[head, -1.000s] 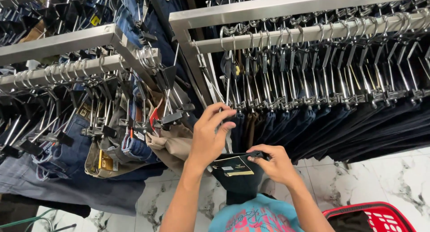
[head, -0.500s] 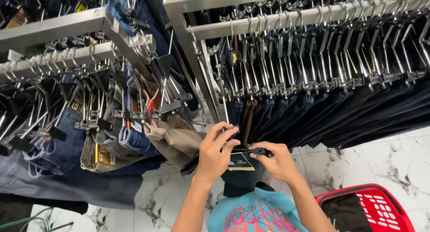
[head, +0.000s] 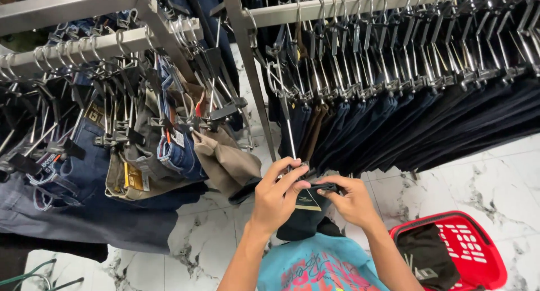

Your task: Taking a pair of pants from a basket, attaching them to a clip hanger, and hanging them on a clothing rack.

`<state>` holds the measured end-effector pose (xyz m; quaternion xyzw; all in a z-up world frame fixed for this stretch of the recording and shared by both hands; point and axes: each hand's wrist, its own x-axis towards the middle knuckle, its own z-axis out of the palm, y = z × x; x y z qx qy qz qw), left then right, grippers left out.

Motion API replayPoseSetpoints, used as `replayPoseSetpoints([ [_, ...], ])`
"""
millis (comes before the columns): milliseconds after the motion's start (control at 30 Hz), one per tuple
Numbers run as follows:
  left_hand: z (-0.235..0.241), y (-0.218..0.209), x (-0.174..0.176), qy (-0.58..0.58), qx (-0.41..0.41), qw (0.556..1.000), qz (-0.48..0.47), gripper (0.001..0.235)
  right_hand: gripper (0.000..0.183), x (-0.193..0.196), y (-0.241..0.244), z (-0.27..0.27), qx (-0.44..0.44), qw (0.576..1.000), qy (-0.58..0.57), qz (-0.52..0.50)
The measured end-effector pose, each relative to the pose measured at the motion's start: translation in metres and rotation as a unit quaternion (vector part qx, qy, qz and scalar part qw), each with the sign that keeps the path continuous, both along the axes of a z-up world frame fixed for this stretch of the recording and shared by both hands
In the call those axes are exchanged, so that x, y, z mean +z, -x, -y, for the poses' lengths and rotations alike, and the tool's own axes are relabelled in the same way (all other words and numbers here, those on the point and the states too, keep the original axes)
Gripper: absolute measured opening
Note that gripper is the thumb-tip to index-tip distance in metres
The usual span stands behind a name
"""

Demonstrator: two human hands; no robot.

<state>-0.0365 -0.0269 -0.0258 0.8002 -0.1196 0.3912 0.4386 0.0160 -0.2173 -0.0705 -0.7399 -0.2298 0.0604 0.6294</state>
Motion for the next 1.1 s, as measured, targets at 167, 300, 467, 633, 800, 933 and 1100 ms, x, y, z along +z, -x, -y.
replayPoseSetpoints([
  [167,0.001,0.023,0.012,-0.001,-0.028,1.000,0.001,0.025,0.013,0.003,0.015,0.007,-0.037,0.999,0.014,0.004],
  [300,-0.004,0.041,0.027,-0.035,-0.089,0.995,0.005,0.026,0.015,0.000,0.023,0.021,-0.048,0.992,0.110,0.042],
  [467,0.004,0.057,0.024,-0.033,-0.100,0.994,-0.018,0.033,0.016,0.006,0.033,0.032,-0.031,0.992,0.104,0.058],
  [633,0.025,0.061,0.011,-0.019,-0.021,0.998,-0.065,0.028,0.014,0.039,0.046,0.038,0.043,0.997,0.017,0.069],
  [800,0.057,0.069,0.011,0.043,-0.025,0.992,-0.120,0.034,0.016,0.070,0.052,0.050,0.095,0.985,0.001,0.144],
  [933,0.062,0.065,0.012,0.105,-0.107,0.970,-0.191,0.046,0.015,0.061,0.048,0.073,0.098,0.984,-0.030,0.148],
  [1100,0.077,0.070,0.005,0.292,-0.255,0.868,-0.310,0.042,0.019,0.066,0.054,0.107,0.154,0.979,-0.045,0.130],
])
